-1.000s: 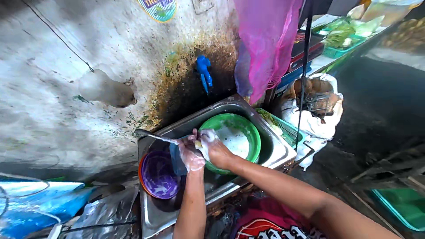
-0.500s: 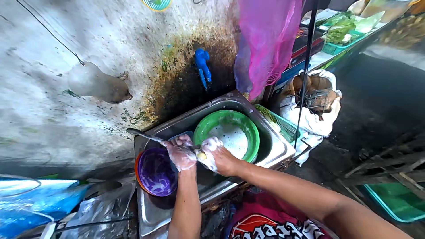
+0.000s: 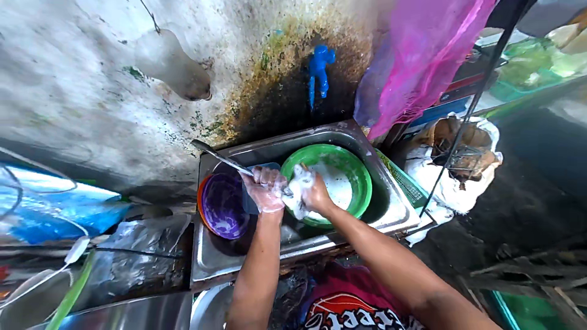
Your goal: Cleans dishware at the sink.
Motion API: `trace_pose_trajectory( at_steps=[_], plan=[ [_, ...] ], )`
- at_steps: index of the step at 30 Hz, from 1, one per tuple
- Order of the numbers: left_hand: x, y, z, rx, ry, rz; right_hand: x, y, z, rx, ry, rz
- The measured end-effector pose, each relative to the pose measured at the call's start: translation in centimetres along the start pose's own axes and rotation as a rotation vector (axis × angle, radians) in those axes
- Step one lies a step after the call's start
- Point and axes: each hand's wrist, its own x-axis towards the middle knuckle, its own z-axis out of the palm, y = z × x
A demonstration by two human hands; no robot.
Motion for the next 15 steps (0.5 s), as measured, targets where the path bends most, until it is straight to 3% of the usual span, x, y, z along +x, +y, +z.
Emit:
trace_pose_trajectory(
  at_steps=[3, 5, 7, 8, 10, 12, 15],
  plan=[
    [-0.9, -1.4, -0.2, 0.183, -0.088, -0.083, 2.9, 2.5, -0.7, 0.382, 0.159, 0.124],
    [-1.7, -2.1, 0.1, 0.494, -0.006, -0.093, 3.5, 1.9, -2.3, 0.389, 0.256, 0.007],
    [-1.8, -2.9, 1.0, 1.14, 0.088, -0.121, 2.6, -0.3, -3.4, 0.467, 0.176, -0.129],
    [-1.8, -3.2, 2.0, 1.5, 0.085, -0.205, 1.9, -1.6, -3.3, 0.514, 0.117, -0.146],
    [-2.0, -3.9, 3.2, 1.939, -0.017, -0.433, 1.4, -3.4, -2.4, 0.559, 0.121, -0.147],
    [-2.2, -4.9, 3.3, 2.161, -0.103, -0.505, 2.9, -4.2, -2.7, 0.572, 0.199, -0.106],
    [-2.3, -4.8, 3.0, 2.169, -0.179, -0.501, 6.0, -4.9, -5.5, 0.705, 0.137, -0.141]
  ],
)
